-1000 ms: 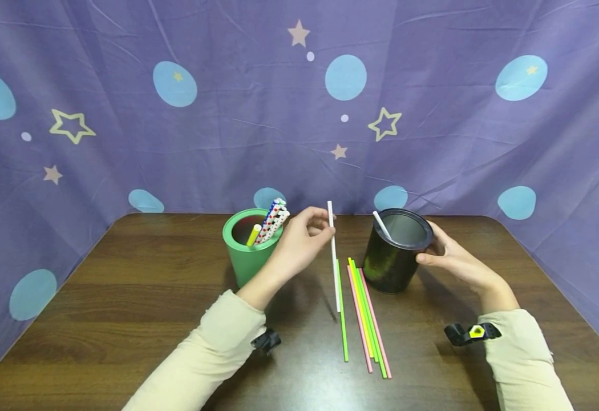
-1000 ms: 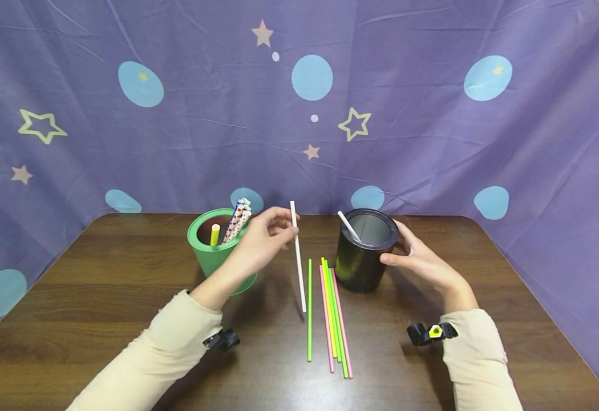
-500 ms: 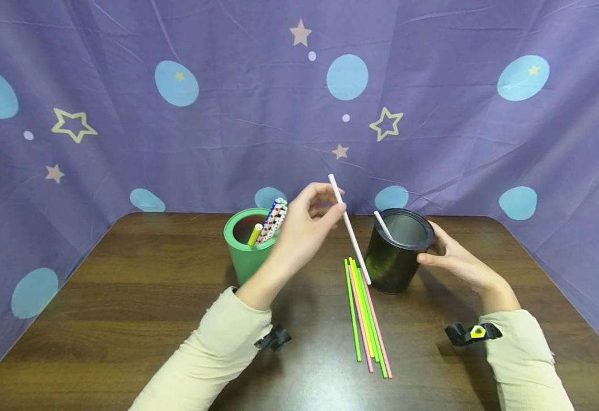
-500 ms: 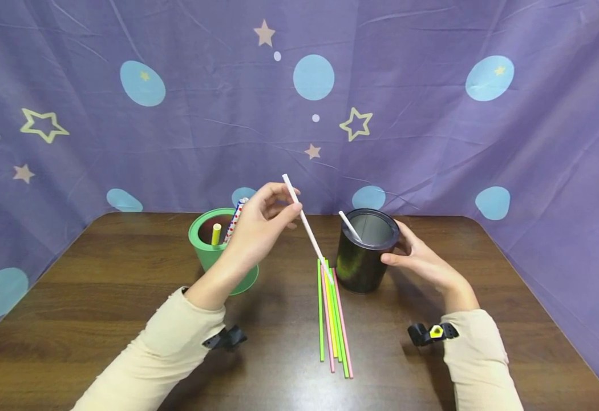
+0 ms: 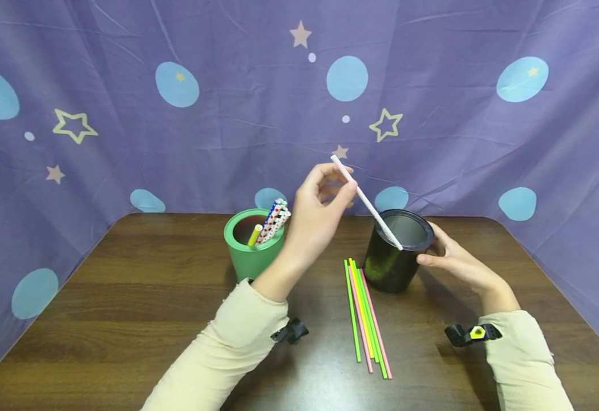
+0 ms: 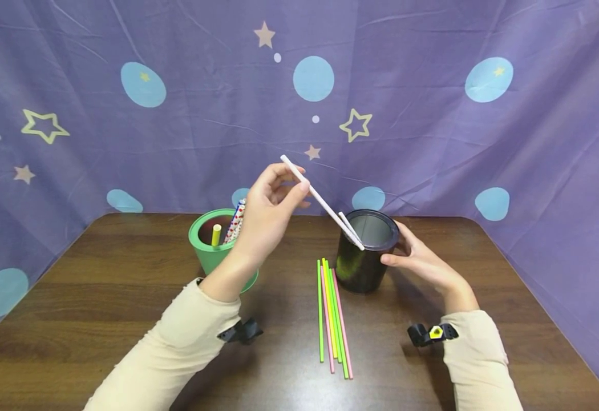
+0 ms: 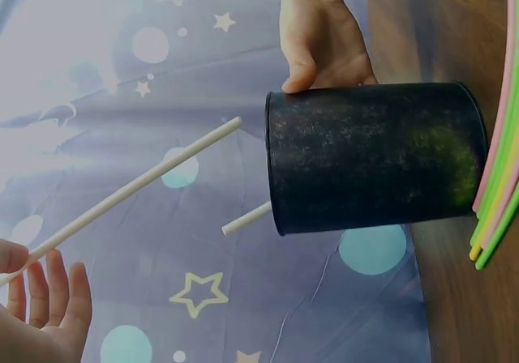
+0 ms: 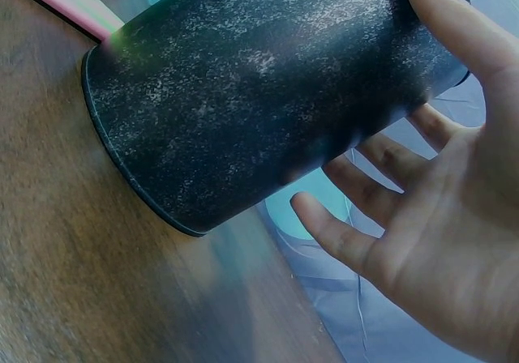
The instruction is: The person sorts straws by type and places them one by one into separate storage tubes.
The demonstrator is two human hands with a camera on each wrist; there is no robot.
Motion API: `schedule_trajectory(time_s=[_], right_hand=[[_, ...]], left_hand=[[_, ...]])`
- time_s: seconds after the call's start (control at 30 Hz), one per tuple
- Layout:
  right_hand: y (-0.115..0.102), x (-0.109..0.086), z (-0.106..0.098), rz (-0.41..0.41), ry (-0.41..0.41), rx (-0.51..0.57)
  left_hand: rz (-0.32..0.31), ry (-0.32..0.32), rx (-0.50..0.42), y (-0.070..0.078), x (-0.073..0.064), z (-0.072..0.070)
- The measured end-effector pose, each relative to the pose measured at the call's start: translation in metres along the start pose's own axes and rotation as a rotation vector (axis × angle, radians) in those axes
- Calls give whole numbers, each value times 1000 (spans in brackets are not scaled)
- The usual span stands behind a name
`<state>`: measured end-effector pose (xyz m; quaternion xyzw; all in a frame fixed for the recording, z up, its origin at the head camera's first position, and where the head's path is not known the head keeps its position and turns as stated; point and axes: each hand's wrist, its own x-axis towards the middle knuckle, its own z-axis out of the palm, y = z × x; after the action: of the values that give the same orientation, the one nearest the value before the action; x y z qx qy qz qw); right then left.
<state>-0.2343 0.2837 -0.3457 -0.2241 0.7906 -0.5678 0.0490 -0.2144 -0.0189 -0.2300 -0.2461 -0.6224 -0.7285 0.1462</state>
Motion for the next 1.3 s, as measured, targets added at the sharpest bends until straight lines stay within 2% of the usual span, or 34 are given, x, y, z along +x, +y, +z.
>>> schedule_trajectory(time_s=[0.2,0.5,0.77,0.93,1.13,1.3], right_hand=[[-1,0,0,6,2,-6],[-1,0,0,5,1,-5],[-2,0,1,11,2,1],[-2,0,1,17,4,4],[-1,0,0,2,0,9],[0,1,0,1,-4,15]], left_hand=[[2,10,-33,-6,3,8],[-36,-16,52,-26,-2,13],[-69,-91,153,-44,-7,15],[-101,-128,153,-54,-9,16],[-99,-166,167,-58,-11,16],[-90,-168,180,-58,-13,14]])
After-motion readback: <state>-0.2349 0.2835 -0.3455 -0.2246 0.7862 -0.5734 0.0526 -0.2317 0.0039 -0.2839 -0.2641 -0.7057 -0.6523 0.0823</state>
